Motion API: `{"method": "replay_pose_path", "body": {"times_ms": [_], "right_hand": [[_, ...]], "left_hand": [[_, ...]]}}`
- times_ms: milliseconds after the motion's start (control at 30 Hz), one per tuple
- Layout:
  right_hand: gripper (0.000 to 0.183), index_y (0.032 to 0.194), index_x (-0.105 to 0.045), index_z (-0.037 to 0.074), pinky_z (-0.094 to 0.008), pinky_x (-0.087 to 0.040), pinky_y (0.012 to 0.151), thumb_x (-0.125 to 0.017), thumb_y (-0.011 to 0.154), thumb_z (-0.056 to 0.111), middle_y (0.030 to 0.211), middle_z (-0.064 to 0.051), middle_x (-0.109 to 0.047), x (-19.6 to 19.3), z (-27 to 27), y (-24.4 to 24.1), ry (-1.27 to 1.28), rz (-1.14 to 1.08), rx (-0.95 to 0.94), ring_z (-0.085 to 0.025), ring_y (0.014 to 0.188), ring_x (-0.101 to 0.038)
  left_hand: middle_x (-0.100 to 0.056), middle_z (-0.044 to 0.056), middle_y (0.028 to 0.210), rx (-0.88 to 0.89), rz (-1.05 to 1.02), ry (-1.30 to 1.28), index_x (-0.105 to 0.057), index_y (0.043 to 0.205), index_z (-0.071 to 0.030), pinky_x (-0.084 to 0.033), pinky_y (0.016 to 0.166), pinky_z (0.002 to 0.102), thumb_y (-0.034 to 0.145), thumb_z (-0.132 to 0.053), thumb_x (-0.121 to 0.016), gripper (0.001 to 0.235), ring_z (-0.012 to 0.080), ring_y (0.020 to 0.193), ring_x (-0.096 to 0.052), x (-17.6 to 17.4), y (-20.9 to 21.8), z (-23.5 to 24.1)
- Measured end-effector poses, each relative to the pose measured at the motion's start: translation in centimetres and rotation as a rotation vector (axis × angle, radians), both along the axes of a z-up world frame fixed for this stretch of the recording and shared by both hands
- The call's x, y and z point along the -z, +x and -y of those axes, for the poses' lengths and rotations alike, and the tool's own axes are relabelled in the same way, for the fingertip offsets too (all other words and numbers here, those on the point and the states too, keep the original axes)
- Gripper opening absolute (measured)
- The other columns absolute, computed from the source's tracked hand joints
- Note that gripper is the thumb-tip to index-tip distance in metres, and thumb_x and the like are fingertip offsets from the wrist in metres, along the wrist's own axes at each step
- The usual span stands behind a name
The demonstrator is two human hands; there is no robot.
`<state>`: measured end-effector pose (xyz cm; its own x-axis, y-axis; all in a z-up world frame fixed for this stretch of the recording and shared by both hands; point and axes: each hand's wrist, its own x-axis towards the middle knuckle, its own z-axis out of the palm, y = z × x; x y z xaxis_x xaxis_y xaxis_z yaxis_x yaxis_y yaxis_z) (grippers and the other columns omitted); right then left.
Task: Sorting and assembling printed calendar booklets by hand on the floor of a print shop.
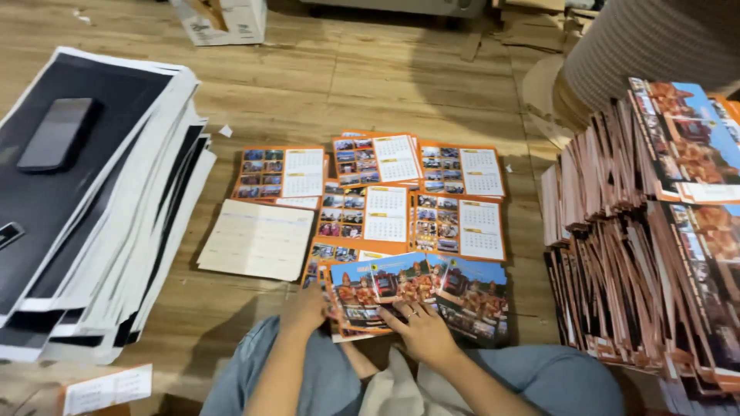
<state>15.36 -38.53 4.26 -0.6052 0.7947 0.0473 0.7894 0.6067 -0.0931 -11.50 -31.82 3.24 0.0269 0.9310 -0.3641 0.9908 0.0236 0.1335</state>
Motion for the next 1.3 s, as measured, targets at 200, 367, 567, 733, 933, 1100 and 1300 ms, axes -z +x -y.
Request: {"method": "replay_pose_path", "body": {"times_ms": [200,367,567,733,933,1100,1300], "right_hand": [[0.066,0.141,-0.033,0.024,-0.053,-0.039,0.094,-0.062,0.087,0.047,0.132,-0.014,-0.044,-0.7,0.4,-0.1,-0.109,0.029,0.004,-0.038,0.115,-0.045],[0.055,0.145,-0.026,0.023,-0.049,-0.01,0.111,-0.045,0.096,0.037,0.149,-0.012,-0.022,-4.9,1.1,-0.5,-0.431,0.055,-0.008,-0.031,0.136,-0.018],[0.034,0.119,-0.052,0.021,-0.041,-0.048,0.095,-0.057,0.085,0.018,0.12,-0.003,-0.058,-8.0,0.7,0.4,-0.396,-0.578,0.566,-0.02,0.108,-0.058],[0.064,0.138,-0.037,0.011,-0.038,-0.048,0.091,-0.064,0.08,0.018,0.134,-0.012,-0.049,2.6,-2.2,7.2,-0.387,-0.9,1.019,-0.024,0.11,-0.058],[0.076,0.14,-0.036,0.008,-0.038,-0.039,0.091,-0.066,0.069,0.007,0.124,-0.015,-0.05,2.1,-3.2,6.8,-0.665,-1.345,1.19,-0.027,0.11,-0.05],[0.064,0.137,-0.034,0.009,-0.046,-0.031,0.107,-0.059,0.078,0.008,0.144,-0.013,-0.038,0.4,-1.7,4.8,-0.65,-1.128,1.064,-0.029,0.137,-0.032],[0.014,0.094,-0.045,0.011,-0.024,-0.04,0.07,-0.057,0.089,0.015,0.079,-0.002,-0.051,-4.5,-0.2,4.3,-0.079,-1.399,0.788,-0.011,0.075,-0.05]], "left_hand": [[-0.062,0.018,0.117,-0.427,0.576,-0.23,-0.057,0.112,-0.012,-0.045,0.085,0.041,0.08,-0.038,-0.046,0.042,0.0367,0.107,-0.059,-2.1,0.8,-1.6],[-0.063,0.01,0.112,-0.56,0.816,-0.262,-0.058,0.113,-0.007,-0.047,0.082,0.038,0.081,-0.041,-0.061,0.047,0.0267,0.103,-0.06,-5.5,1.5,-1.0],[-0.068,0.007,0.092,-0.483,0.728,-0.173,-0.045,0.112,-0.015,-0.048,0.064,0.039,0.075,-0.01,-0.07,0.045,0.0248,0.074,-0.066,-5.2,3.8,0.9],[-0.058,0.009,0.102,-0.368,0.921,-0.163,-0.038,0.13,-0.018,-0.041,0.068,0.036,0.082,-0.009,-0.059,0.054,0.0223,0.082,-0.054,-10.5,5.2,2.7],[-0.064,0.003,0.099,-0.224,1.055,-0.107,-0.06,0.109,-0.014,-0.045,0.078,0.028,0.077,-0.009,-0.065,0.033,0.0173,0.092,-0.06,-6.6,5.1,2.1],[-0.056,0.003,0.09,-0.285,0.814,-0.207,-0.044,0.106,-0.01,-0.044,0.066,0.031,0.088,-0.015,-0.059,0.025,0.0152,0.075,-0.057,-8.1,6.7,2.9],[-0.04,0.0,0.061,-0.343,1.086,0.34,-0.061,0.107,-0.012,-0.031,0.044,0.027,0.084,-0.017,-0.062,0.024,0.0118,0.053,-0.037,-9.3,6.8,3.1]]}}
